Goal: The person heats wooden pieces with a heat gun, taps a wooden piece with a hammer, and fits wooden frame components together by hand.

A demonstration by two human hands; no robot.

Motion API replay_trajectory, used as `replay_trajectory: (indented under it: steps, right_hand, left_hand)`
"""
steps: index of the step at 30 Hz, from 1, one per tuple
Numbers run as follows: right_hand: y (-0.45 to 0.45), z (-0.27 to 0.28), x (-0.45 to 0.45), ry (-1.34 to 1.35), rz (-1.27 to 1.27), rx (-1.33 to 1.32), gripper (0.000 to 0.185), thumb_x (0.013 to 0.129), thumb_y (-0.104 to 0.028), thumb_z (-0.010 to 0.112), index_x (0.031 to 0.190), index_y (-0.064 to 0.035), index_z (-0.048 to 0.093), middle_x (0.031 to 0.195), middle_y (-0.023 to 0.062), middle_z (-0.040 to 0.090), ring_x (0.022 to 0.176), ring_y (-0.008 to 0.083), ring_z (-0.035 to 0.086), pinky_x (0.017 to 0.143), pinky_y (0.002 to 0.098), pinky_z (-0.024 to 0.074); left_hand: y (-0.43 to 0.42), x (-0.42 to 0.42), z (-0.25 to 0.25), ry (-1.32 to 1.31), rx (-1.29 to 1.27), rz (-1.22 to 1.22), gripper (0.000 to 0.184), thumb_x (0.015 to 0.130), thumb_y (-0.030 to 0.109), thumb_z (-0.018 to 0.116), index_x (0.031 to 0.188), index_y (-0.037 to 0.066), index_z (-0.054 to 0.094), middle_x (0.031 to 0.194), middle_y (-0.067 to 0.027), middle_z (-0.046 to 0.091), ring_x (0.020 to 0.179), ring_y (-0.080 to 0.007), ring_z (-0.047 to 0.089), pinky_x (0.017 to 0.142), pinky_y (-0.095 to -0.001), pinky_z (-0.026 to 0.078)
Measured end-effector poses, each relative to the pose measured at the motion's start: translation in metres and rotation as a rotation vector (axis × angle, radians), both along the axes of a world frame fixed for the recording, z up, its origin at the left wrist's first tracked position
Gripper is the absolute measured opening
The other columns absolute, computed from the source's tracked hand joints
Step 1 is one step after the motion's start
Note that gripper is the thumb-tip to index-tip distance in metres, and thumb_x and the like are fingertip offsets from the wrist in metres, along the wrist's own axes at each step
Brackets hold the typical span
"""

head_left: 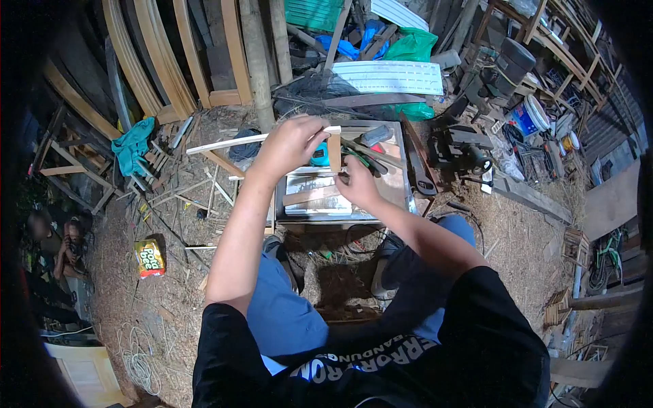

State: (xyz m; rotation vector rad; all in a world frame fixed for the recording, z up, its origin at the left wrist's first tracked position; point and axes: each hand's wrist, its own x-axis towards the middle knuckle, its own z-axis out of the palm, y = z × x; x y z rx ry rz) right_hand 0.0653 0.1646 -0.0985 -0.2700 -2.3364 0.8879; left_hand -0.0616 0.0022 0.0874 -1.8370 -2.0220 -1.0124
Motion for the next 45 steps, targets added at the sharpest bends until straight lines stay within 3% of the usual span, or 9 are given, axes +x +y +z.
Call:
replay_trajectory:
  steps: [4, 8, 12, 15, 28, 32, 36, 39, 45]
  right_hand:
    - [0.019, 0.015, 0.019, -0.173, 0.103, -0.128, 0.049, 0.08, -0.023, 0.081, 0.113, -0.0001, 0.054, 0.107, 0.0227, 0.065, 0.099, 0.0437, 0.065, 0.085, 0.0471, 0.0529]
    - [0.036, 0.011, 0.033, -0.217, 0.391, 0.125, 0.046, 0.079, -0.027, 0.086, 0.111, -0.0072, 0.059, 0.104, 0.0195, 0.062, 0.095, 0.0408, 0.064, 0.083, 0.0464, 0.0521]
    - [0.042, -0.001, 0.026, -0.26, 0.344, -0.05, 0.041, 0.081, -0.025, 0.084, 0.109, -0.0091, 0.059, 0.104, 0.0187, 0.061, 0.095, 0.0411, 0.063, 0.082, 0.0481, 0.0514]
    - [0.044, -0.005, 0.021, -0.21, 0.301, -0.036, 0.039, 0.081, -0.025, 0.083, 0.107, -0.0081, 0.058, 0.104, 0.0204, 0.062, 0.098, 0.0432, 0.063, 0.084, 0.0496, 0.0513]
    - [0.048, 0.018, 0.009, -0.16, 0.218, -0.057, 0.04, 0.082, -0.023, 0.082, 0.112, -0.0072, 0.06, 0.104, 0.0197, 0.063, 0.099, 0.0422, 0.064, 0.084, 0.0486, 0.0515]
    - [0.051, 0.002, -0.006, -0.127, 0.305, -0.041, 0.043, 0.081, -0.02, 0.081, 0.113, -0.0022, 0.058, 0.106, 0.0233, 0.063, 0.098, 0.0447, 0.063, 0.085, 0.0492, 0.0511]
    - [0.042, 0.003, -0.005, -0.129, 0.305, 0.024, 0.041, 0.081, -0.019, 0.081, 0.107, 0.0005, 0.056, 0.104, 0.024, 0.062, 0.097, 0.0465, 0.062, 0.085, 0.0509, 0.0502]
    - [0.039, 0.001, -0.005, -0.152, 0.307, -0.014, 0.038, 0.082, -0.019, 0.08, 0.102, 0.001, 0.054, 0.101, 0.0243, 0.061, 0.097, 0.0472, 0.061, 0.084, 0.052, 0.0491]
    - [0.037, 0.0, -0.005, -0.179, 0.299, -0.029, 0.034, 0.084, -0.016, 0.079, 0.095, 0.002, 0.052, 0.094, 0.0243, 0.06, 0.094, 0.0476, 0.061, 0.079, 0.0533, 0.0476]
  left_hand:
    - [0.005, -0.012, 0.005, -0.075, -0.05, 0.02, 0.02, 0.096, 0.016, 0.069, 0.106, -0.002, 0.071, 0.093, -0.0203, 0.07, 0.083, -0.0382, 0.068, 0.074, -0.0432, 0.053]
    - [0.012, -0.019, 0.011, -0.101, -0.095, 0.013, 0.021, 0.096, 0.016, 0.069, 0.107, -0.002, 0.071, 0.092, -0.0205, 0.07, 0.078, -0.0366, 0.067, 0.071, -0.0413, 0.053]
    - [0.019, -0.022, 0.009, -0.125, -0.124, 0.02, 0.021, 0.097, 0.015, 0.068, 0.109, -0.002, 0.071, 0.091, -0.0206, 0.07, 0.074, -0.0342, 0.067, 0.069, -0.0397, 0.053]
    - [0.023, -0.023, 0.01, -0.124, -0.102, 0.007, 0.02, 0.097, 0.014, 0.068, 0.109, -0.002, 0.071, 0.089, -0.0204, 0.069, 0.072, -0.031, 0.068, 0.067, -0.0385, 0.052]
    - [0.029, -0.017, 0.011, -0.102, -0.145, 0.023, 0.019, 0.096, 0.015, 0.068, 0.106, -0.002, 0.07, 0.089, -0.0207, 0.069, 0.074, -0.0347, 0.067, 0.069, -0.0403, 0.052]
    - [0.027, -0.014, 0.012, -0.156, -0.163, 0.061, 0.02, 0.096, 0.014, 0.068, 0.105, -0.003, 0.07, 0.088, -0.0208, 0.069, 0.076, -0.0349, 0.068, 0.069, -0.0403, 0.052]
    - [0.026, -0.018, 0.011, -0.164, -0.148, 0.049, 0.02, 0.096, 0.014, 0.068, 0.105, -0.003, 0.07, 0.089, -0.0214, 0.068, 0.076, -0.0365, 0.067, 0.07, -0.0413, 0.052]
    - [0.025, -0.013, 0.014, -0.176, -0.16, 0.046, 0.018, 0.094, 0.015, 0.068, 0.1, -0.002, 0.071, 0.092, -0.0228, 0.07, 0.089, -0.0436, 0.067, 0.078, -0.0482, 0.053]
    - [0.022, -0.013, 0.01, -0.157, -0.126, 0.029, 0.017, 0.093, 0.014, 0.068, 0.1, -0.002, 0.071, 0.092, -0.0223, 0.07, 0.089, -0.0439, 0.067, 0.078, -0.0486, 0.053]
